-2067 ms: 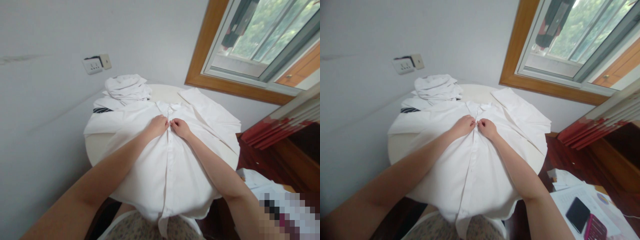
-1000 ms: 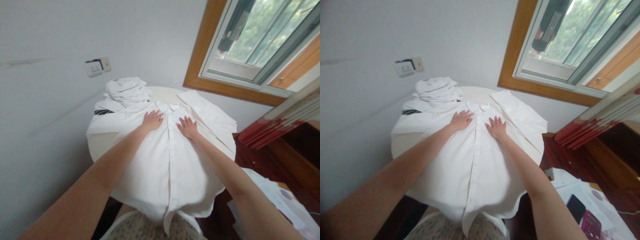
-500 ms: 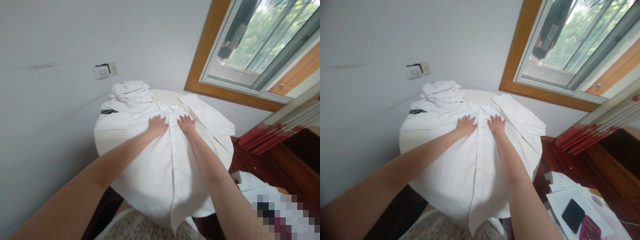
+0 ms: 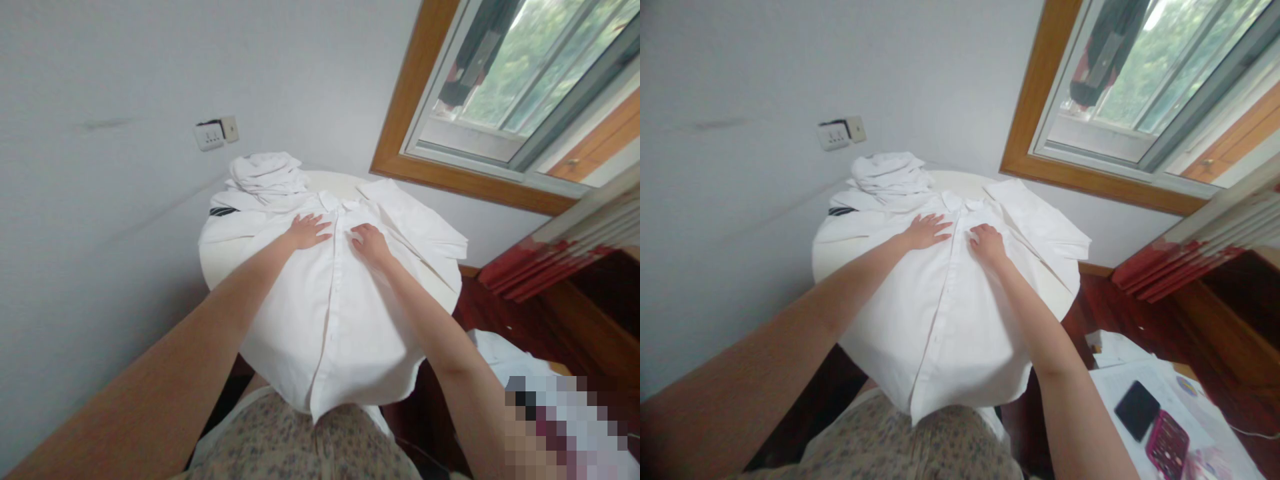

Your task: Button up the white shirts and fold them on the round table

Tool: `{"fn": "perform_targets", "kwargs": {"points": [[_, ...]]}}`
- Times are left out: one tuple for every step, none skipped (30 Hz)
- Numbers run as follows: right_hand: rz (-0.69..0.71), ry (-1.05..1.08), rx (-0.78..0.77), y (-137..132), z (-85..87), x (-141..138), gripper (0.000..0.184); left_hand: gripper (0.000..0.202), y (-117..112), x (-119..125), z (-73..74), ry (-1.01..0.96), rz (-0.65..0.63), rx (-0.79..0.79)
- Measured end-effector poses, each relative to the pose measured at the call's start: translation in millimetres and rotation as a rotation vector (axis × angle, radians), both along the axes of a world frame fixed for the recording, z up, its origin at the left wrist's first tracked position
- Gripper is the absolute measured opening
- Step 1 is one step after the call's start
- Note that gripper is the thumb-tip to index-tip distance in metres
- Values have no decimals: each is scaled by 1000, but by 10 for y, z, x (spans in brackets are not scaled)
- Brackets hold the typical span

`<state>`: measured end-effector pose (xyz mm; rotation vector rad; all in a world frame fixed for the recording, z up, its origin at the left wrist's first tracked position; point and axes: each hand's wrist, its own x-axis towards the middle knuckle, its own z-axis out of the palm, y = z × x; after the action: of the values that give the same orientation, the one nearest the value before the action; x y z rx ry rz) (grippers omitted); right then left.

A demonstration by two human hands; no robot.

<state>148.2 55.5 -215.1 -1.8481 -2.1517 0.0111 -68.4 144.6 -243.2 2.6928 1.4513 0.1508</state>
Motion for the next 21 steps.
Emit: {"fn": "perform_targets", "kwargs": {"points": [[71, 13, 5, -52, 32, -94, 31, 61, -8, 10, 4, 10, 5, 14], [119, 32, -10, -95, 54, -195, 27, 59, -26, 26, 8, 17, 18, 49], [138, 56, -25, -127, 64, -296, 25, 56, -55, 48, 14, 22, 39, 98], [130, 82, -39, -151, 66, -389, 26, 52, -95, 76, 23, 24, 59, 154], [103, 105, -49, -166, 61, -466, 29, 49, -145, 106, 33, 26, 83, 207], [64, 122, -55, -175, 51, -525, 34, 45, -203, 137, 44, 25, 111, 244], [20, 136, -61, -180, 39, -565, 39, 42, -264, 165, 55, 21, 142, 261], [-21, 144, -70, -182, 27, -585, 43, 39, -326, 188, 63, 11, 169, 256], [-53, 149, -81, -181, 15, -591, 46, 37, -385, 203, 67, -8, 186, 241], [-72, 153, -93, -179, 6, -586, 48, 35, -438, 209, 64, -40, 187, 225], [-77, 158, -105, -176, -1, -574, 49, 35, -481, 207, 56, -84, 164, 214], [-70, 163, -114, -172, -6, -559, 50, 35, -513, 196, 42, -138, 118, 208], [-58, 170, -121, -166, -9, -542, 51, 35, -533, 180, 25, -196, 61, 202], [-45, 181, -125, -158, -8, -524, 51, 35, -540, 161, 8, -253, 2, 191], [-35, 198, -133, -149, -4, -504, 51, 34, -536, 141, -8, -303, -52, 170], [-29, 223, -148, -138, 3, -480, 49, 32, -523, 122, -18, -344, -100, 141], [-24, 253, -176, -127, 13, -451, 47, 29, -505, 104, -21, -376, -145, 112], [-22, 286, -212, -117, 26, -418, 44, 27, -485, 90, -16, -398, -187, 85], [-21, 321, -252, -110, 41, -380, 41, 26, -468, 77, -4, -414, -217, 69], [-24, 351, -292, -108, 57, -340, 38, 24, -456, 66, 16, -424, -233, 61], [-31, 375, -325, -112, 72, -301, 35, 24, -452, 58, 41, -431, -230, 53]]}}
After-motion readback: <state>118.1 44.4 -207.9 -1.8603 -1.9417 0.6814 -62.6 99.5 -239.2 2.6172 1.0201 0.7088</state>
